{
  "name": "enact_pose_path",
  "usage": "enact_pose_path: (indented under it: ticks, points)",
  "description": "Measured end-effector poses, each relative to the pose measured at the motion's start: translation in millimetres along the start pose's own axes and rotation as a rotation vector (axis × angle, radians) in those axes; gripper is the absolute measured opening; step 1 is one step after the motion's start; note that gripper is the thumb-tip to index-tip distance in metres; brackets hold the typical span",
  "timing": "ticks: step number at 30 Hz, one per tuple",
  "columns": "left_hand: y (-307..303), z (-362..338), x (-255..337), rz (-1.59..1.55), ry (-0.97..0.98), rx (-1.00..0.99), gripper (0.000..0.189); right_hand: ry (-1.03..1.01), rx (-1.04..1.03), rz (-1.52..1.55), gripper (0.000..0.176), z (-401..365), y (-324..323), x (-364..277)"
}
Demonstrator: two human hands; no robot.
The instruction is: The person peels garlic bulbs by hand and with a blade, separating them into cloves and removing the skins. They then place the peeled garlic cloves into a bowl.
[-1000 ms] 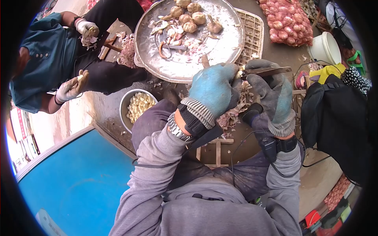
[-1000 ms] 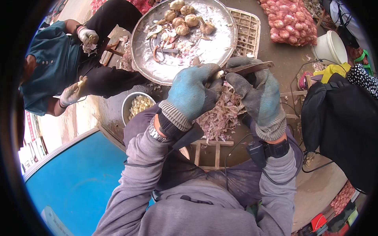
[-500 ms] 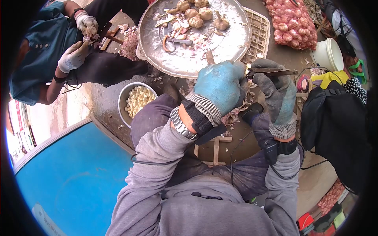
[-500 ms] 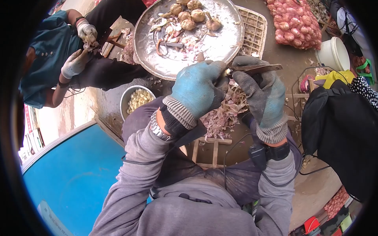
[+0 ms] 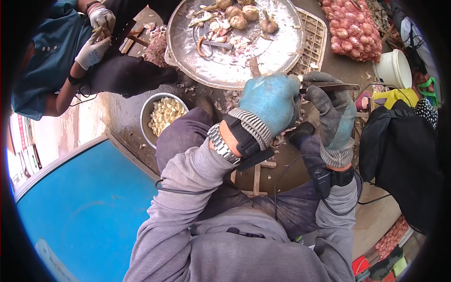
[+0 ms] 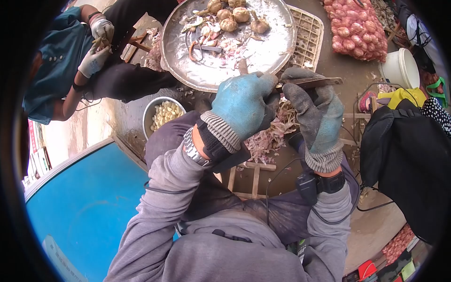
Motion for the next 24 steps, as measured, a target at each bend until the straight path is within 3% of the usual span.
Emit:
enact_pose_path:
  ticks: [3, 5, 9, 15, 19, 23, 24]
  points:
    - [-2.0, 0.4, 0.7, -0.027, 0.011, 0.042, 0.018, 0.018, -0.003, 0.021, 0.029, -1.7, 0.6, -4.6]
    - [-3.6, 0.4, 2.1, -0.042, 0.001, 0.043, 0.017, -0.101, 0.077, -0.276, 0.027, -6.9, 7.4, -13.2]
    - [-4.0, -0.4, 2.5, -0.054, -0.001, 0.023, 0.017, -0.171, 0.106, -0.422, 0.022, -8.7, 8.2, -17.7]
    - [-10.8, -0.6, 8.6, -0.187, -0.071, -0.01, 0.023, -0.051, 0.057, -0.256, 0.019, -1.4, 0.1, -17.0]
    - [-5.7, -0.9, 3.8, -0.207, -0.025, -0.043, 0.025, -0.081, 0.04, -0.246, 0.019, 0.8, -5.0, -16.3]
    - [-5.6, -0.9, -2.6, -0.34, -0.027, 0.068, 0.029, -0.029, 0.011, -0.135, 0.023, 2.1, -10.4, -23.5]
    - [-5.5, -0.8, -4.5, -0.561, -0.091, 0.101, 0.027, -0.011, -0.004, -0.123, 0.025, 1.1, -10.7, -25.6]
Point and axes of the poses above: each hand's wrist, its own z-axis towards the middle knuckle, its own y-axis out of the palm, x = y × z, the point moved 6 cm from there along z, towards the middle knuckle, and after that the axes turned 15 degrees about y, right-handed, at the moved point
